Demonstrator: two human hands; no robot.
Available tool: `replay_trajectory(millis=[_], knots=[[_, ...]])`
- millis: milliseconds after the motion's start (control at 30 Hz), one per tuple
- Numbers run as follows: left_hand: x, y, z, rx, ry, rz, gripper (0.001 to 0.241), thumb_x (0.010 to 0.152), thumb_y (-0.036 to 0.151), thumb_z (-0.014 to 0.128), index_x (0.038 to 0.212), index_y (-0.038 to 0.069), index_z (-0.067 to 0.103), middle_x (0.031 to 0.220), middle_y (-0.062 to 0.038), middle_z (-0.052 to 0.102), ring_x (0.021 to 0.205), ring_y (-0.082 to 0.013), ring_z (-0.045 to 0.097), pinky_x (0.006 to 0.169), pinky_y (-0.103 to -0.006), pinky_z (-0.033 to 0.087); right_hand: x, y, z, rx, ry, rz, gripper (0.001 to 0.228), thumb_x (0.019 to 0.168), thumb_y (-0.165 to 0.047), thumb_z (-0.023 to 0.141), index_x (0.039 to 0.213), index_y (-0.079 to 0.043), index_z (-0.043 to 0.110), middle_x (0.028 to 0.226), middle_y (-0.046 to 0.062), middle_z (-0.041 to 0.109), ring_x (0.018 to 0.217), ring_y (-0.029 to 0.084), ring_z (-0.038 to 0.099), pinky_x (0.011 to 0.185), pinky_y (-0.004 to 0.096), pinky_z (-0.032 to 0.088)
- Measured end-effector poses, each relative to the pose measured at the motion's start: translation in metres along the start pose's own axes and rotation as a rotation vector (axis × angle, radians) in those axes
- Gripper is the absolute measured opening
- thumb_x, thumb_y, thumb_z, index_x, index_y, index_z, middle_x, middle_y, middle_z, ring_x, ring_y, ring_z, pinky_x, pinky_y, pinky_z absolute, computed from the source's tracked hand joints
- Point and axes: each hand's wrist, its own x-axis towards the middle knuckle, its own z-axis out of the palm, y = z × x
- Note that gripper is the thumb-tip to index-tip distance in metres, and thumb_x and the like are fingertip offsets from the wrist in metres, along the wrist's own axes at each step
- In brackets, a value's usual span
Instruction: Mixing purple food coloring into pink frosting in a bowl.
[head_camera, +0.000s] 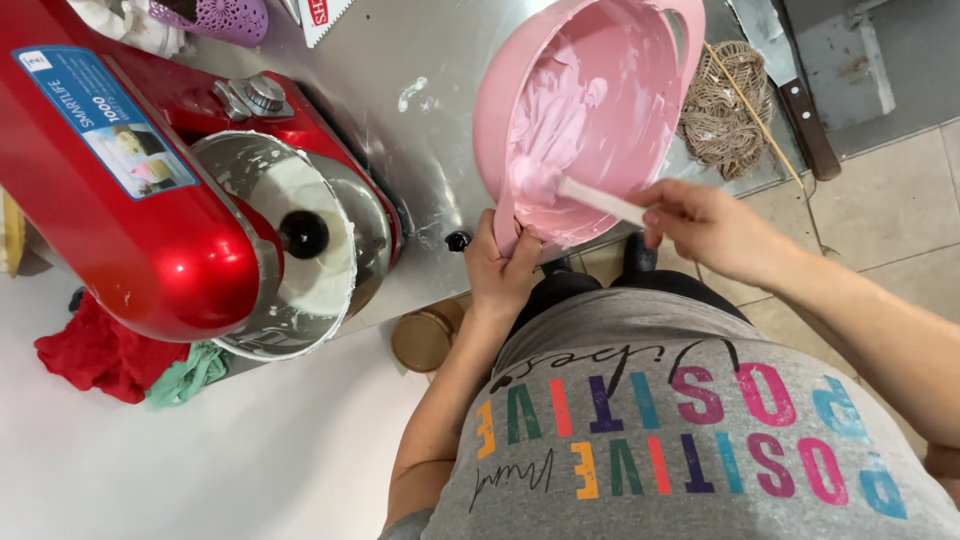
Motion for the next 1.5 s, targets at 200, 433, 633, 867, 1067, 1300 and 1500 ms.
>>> replay_trajectory(millis=[200,433,633,867,1067,1300,1500], knots=[[-0.002,0.004,-0.002,0.084,-0.076,-0.120,0.022,0.089,0.030,0.064,0.085,0.013,0.050,0.071,0.004,0.050,0.064,-0.0122,0.046,0.059,-0.0330,0.039,-0.003,0.004,0.004,-0.749,0.324,-0.189,0.034,0.111,-0.018,0.045,0.141,-0.015,0.061,0.105,0.012,0.061,0.066,0.033,0.057,0.046,0.046,0.045],[0.001,0.005,-0.004,0.084,-0.095,-0.120,0.025,0.089,0.033,0.062,0.085,0.012,0.049,0.068,0.005,0.049,0.062,-0.0119,0.045,0.057,-0.0330,0.038,-0.004,0.015,-0.002,-1.053,0.383,-0.349,0.031,0.117,-0.018,0.045,0.132,-0.017,0.072,0.084,0.008,0.062,0.048,0.013,0.044,0.036,0.024,0.031],[-0.001,0.005,-0.006,0.045,-0.077,-0.091,0.028,0.091,0.035,0.064,0.087,0.012,0.050,0.070,0.006,0.047,0.062,-0.0099,0.043,0.055,-0.0318,0.036,-0.020,0.035,0.018,-0.766,0.217,-0.345,0.034,0.103,-0.029,0.055,0.135,-0.022,0.065,0.104,0.005,0.060,0.053,0.024,0.060,0.030,0.037,0.042],[0.005,0.000,-0.005,0.078,-0.040,-0.100,0.027,0.088,0.035,0.066,0.086,0.013,0.050,0.070,0.005,0.050,0.063,-0.0112,0.045,0.058,-0.0326,0.039,-0.014,0.019,-0.010,-0.914,0.378,-0.421,0.031,0.114,-0.007,0.050,0.129,-0.017,0.075,0.081,0.005,0.061,0.046,0.012,0.045,0.033,0.022,0.026],[0.003,0.004,-0.008,0.131,-0.055,-0.138,0.031,0.087,0.040,0.065,0.085,0.014,0.048,0.071,0.005,0.050,0.063,-0.0127,0.045,0.059,-0.0341,0.039,-0.017,0.015,-0.025,-1.166,0.301,-0.243,0.031,0.111,-0.016,0.053,0.136,-0.025,0.069,0.089,0.003,0.066,0.058,0.014,0.055,0.037,0.022,0.037],[0.006,0.003,-0.008,-0.025,-0.048,-0.104,0.025,0.091,0.025,0.066,0.083,0.014,0.045,0.073,0.007,0.042,0.067,-0.0090,0.038,0.060,-0.0286,0.034,-0.022,-0.003,-0.031,-1.056,0.220,-0.177,0.037,0.105,-0.032,0.049,0.139,-0.032,0.064,0.100,0.001,0.061,0.078,0.026,0.068,0.043,0.044,0.054],[0.007,0.000,-0.008,-0.059,-0.044,-0.105,0.025,0.090,0.026,0.067,0.084,0.014,0.046,0.076,0.007,0.043,0.070,-0.0081,0.039,0.062,-0.0273,0.035,-0.018,-0.013,-0.017,-0.896,0.204,-0.441,0.026,0.107,-0.016,0.056,0.127,-0.020,0.071,0.086,0.000,0.061,0.045,0.010,0.049,0.031,0.023,0.035]])
